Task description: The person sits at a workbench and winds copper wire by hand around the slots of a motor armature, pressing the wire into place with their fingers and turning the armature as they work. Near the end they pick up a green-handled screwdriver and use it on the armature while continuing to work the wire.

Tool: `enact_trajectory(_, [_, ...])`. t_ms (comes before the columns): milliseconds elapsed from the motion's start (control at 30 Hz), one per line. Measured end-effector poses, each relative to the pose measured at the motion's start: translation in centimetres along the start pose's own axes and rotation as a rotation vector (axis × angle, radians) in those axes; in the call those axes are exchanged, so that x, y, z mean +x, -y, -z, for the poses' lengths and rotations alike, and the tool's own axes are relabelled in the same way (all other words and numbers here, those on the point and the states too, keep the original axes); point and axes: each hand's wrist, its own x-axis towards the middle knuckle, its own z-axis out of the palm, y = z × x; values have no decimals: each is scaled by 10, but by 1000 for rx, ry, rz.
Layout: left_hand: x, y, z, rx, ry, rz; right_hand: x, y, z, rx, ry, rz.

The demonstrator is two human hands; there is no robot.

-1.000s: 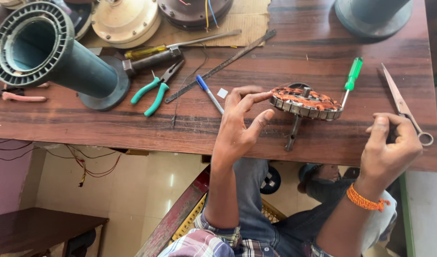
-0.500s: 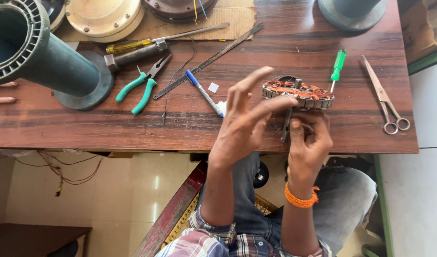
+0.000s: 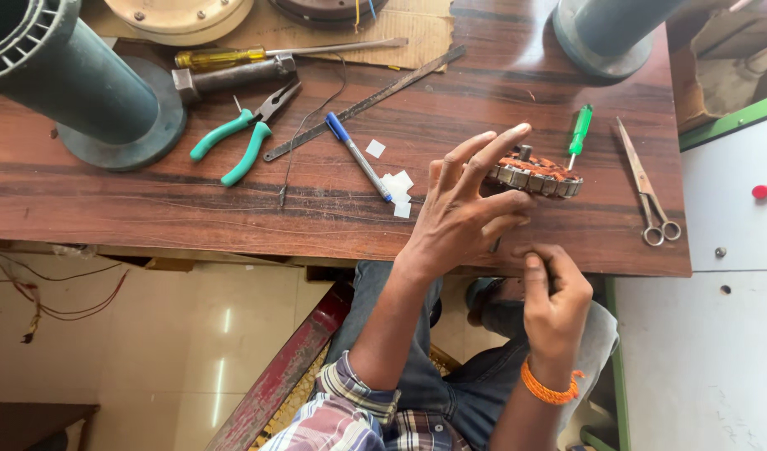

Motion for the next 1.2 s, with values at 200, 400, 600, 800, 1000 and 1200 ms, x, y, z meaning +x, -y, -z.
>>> enact_trajectory(200, [-3,-4,-8,-49,-157,45,28,31,27,-151,53,120])
enact_trajectory(400, [-3,-11,-13,-164,-263,153,77,65,35,-222,50,195])
enact_trajectory(600, [1,-17,-12,-110,-303,134,124,71,17,-172,116,201])
enact_trajectory(800, [2,-16,-13,-67,-277,126,147,51,9,-216,149,196])
enact_trajectory(1000, [4,-12,-12,-138,-300,125,153,37,11,-165,54,225])
enact_trajectory(1200, [3,-13,-13,-196,-282,179,158,26,12,-208,45,480])
